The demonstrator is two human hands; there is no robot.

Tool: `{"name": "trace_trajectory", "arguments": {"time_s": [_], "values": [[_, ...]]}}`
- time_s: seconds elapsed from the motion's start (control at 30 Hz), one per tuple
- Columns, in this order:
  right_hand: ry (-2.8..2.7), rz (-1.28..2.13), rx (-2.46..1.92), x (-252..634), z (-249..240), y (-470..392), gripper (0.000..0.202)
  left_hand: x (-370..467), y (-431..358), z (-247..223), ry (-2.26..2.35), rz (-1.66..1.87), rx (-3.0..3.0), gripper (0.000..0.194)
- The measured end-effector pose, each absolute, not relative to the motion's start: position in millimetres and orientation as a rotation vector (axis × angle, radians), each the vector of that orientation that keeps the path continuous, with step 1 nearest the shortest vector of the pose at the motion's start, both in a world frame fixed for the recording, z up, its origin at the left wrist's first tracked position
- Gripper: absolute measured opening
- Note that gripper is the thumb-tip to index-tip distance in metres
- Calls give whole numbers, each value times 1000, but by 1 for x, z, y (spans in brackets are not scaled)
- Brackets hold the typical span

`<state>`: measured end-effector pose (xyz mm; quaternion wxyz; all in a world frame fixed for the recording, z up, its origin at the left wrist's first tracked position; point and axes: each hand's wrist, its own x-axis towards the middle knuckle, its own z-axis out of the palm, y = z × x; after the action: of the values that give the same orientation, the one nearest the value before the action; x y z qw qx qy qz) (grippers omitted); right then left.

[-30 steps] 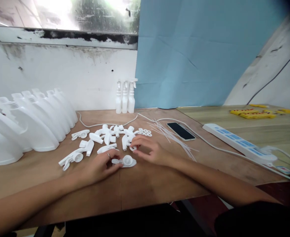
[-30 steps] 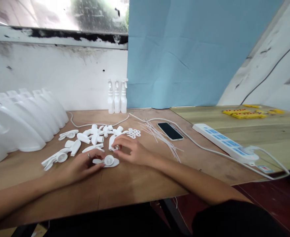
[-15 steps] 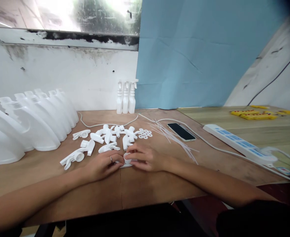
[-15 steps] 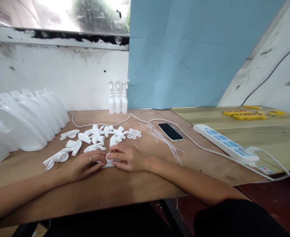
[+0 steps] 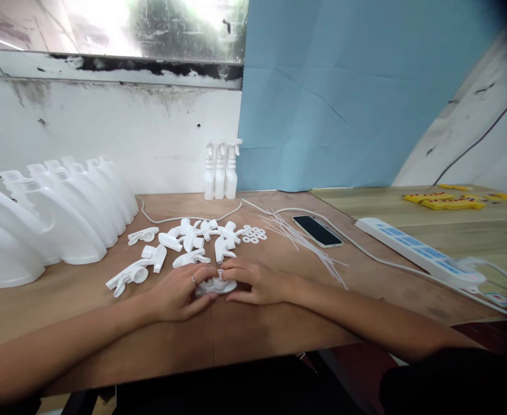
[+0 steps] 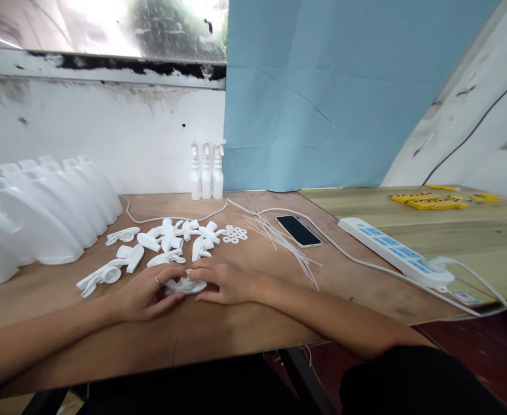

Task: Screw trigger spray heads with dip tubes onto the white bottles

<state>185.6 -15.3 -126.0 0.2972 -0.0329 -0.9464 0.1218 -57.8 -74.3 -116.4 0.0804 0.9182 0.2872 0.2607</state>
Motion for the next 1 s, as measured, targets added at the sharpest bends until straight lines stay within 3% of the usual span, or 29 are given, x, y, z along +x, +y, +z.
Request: {"name": "trace_trajectory", "arguments": {"time_s": [0.17,0.4,0.8,0.9,1.0], "values": [[-2481,468,-96,184,-127,-19,16,-60,-72,-124,867,779,2793,38],[-2478,530,-101,185,-122,-22,15,-61,-68,-130,894,801,2752,28],[-2534,390,-91,186,-119,-21,18,-55,-72,-126,922,872,2743,16],[-2480,401,-136,191,-111,-14,31,-53,-75,-123,1101,770,2565,22],[-2395,235,-282,202,-102,3,27,-51,-75,-119,1176,718,2459,30]]}}
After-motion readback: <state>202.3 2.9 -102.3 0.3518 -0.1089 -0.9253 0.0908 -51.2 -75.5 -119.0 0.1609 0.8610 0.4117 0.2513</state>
